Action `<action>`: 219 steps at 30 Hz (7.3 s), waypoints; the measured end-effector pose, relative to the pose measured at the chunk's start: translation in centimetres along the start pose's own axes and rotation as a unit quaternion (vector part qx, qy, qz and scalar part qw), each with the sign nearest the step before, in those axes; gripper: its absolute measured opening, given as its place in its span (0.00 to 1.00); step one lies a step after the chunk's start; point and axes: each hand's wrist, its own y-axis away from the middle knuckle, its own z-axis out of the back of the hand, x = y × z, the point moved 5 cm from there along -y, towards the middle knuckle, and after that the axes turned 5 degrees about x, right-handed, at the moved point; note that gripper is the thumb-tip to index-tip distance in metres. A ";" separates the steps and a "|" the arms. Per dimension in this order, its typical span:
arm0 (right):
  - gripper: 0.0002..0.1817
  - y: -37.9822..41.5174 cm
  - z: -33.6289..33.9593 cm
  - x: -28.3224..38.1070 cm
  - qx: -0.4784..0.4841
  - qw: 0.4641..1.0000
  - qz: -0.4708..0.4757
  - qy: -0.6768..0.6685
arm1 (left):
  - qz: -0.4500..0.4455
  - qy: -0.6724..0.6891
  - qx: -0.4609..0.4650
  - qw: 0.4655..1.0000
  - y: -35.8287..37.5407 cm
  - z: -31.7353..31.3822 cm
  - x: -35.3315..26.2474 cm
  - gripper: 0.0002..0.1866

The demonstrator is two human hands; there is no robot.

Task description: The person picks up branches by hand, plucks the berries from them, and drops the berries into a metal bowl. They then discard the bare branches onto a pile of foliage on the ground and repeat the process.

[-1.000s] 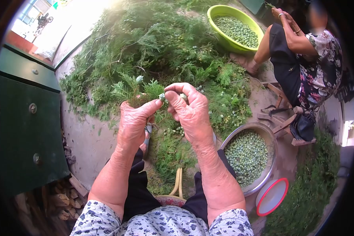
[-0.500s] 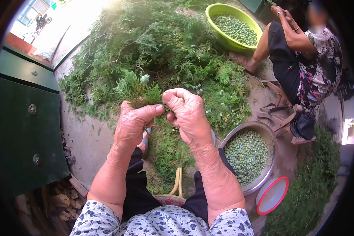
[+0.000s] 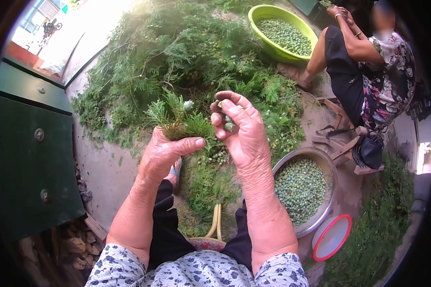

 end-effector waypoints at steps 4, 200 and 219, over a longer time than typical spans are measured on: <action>0.12 0.0 -0.4 0.0 0.014 0.993 0.004 0.116 | 0.004 -0.038 0.035 0.999 -0.2 -0.2 0.7 0.16; 0.12 1.2 -2.2 -2.5 0.108 0.942 -0.162 0.273 | 0.026 -0.052 0.062 0.996 1.9 3.8 1.4 0.13; 0.11 1.1 -2.7 -1.6 0.108 0.923 -0.134 0.343 | 0.098 0.196 0.140 0.966 1.6 1.7 4.0 0.03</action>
